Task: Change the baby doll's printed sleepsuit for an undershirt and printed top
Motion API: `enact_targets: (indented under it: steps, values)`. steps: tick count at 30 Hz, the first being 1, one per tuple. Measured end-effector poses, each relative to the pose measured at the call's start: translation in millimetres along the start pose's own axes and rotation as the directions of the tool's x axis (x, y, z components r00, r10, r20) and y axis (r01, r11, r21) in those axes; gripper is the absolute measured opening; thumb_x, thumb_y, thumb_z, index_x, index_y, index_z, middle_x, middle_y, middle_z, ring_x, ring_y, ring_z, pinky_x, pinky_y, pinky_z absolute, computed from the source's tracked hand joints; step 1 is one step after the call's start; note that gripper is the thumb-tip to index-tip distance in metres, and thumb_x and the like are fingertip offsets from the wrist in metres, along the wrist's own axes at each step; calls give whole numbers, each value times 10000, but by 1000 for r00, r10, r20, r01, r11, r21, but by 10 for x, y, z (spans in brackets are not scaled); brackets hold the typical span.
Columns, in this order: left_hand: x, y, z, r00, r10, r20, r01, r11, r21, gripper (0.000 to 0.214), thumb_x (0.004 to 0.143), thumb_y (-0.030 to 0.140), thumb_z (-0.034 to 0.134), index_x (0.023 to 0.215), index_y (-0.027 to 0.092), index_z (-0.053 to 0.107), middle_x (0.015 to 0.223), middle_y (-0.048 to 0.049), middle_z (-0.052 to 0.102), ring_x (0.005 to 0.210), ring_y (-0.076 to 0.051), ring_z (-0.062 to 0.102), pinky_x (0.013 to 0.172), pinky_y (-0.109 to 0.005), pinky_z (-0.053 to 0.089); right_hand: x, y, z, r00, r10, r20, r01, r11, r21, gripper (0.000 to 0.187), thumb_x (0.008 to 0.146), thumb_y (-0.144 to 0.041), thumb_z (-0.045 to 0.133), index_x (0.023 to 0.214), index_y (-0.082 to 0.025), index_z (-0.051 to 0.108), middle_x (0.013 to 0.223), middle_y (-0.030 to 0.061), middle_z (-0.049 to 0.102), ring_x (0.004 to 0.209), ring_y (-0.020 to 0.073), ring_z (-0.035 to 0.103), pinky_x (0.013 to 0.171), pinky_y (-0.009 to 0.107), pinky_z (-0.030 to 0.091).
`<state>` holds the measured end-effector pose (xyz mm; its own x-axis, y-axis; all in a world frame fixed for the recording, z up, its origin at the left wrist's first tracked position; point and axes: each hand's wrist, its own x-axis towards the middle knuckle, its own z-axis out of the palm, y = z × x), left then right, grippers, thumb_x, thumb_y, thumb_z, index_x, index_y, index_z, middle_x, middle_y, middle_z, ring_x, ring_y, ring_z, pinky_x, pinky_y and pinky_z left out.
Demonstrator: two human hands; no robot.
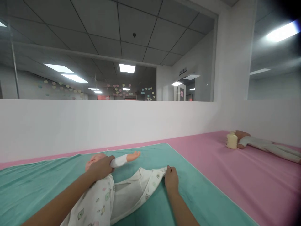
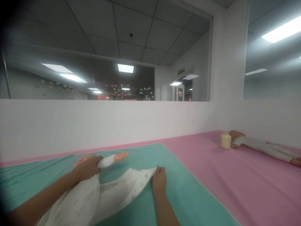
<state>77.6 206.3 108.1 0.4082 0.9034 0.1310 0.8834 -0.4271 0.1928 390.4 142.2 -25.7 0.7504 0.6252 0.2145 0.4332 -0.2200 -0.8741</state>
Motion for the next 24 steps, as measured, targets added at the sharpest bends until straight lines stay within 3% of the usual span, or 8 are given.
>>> enact_targets:
  steps: [7,11,15,19,22,24]
  values:
    - [-92,446,454,1000,28,9,-29,960,277,297,704,136,438,944,182,607,1010,-136,605,884,-297,573,761,-450,391,-81,-32,-1,995,-93,40,92,996,20,392,880,-487,212,674,-225,418,703,31,586,674,188,563,616,284,443]
    - [-106,514,511,997,76,2,-74,973,218,286,729,150,438,947,186,620,1020,-122,609,915,-283,570,760,-405,404,-164,-99,17,963,-268,37,268,963,1,368,895,-423,225,834,-210,520,899,73,608,852,212,564,758,322,456]
    - [-291,254,389,991,53,-122,-65,993,-94,319,805,320,420,1065,272,600,1094,-42,615,991,-234,565,796,-334,415,-334,-266,30,853,-522,13,522,852,-39,345,904,-375,276,1013,-194,548,1250,109,470,1188,251,397,992,404,350]
    - [-709,-196,393,949,-140,-282,43,945,-323,321,826,445,391,1043,298,575,1139,4,593,1020,-211,554,816,-292,431,-646,-508,39,765,-634,115,631,773,64,309,907,-354,318,1059,-222,553,1299,78,432,1204,234,383,1022,420,332]
    - [-1020,-493,500,896,-327,-299,146,856,-497,397,814,549,365,1056,284,534,1090,-4,610,975,-212,573,809,-296,454,-962,-659,91,697,-668,260,616,744,259,289,904,-355,356,1093,-239,542,1301,60,435,1188,210,408,1010,381,359]
    - [-1157,-606,564,878,-418,-235,231,799,-556,433,801,588,362,1061,283,526,1059,-5,624,957,-223,582,821,-318,458,-1174,-718,144,660,-643,387,488,760,430,298,897,-380,386,1132,-252,517,1260,55,476,1158,199,446,975,354,398]
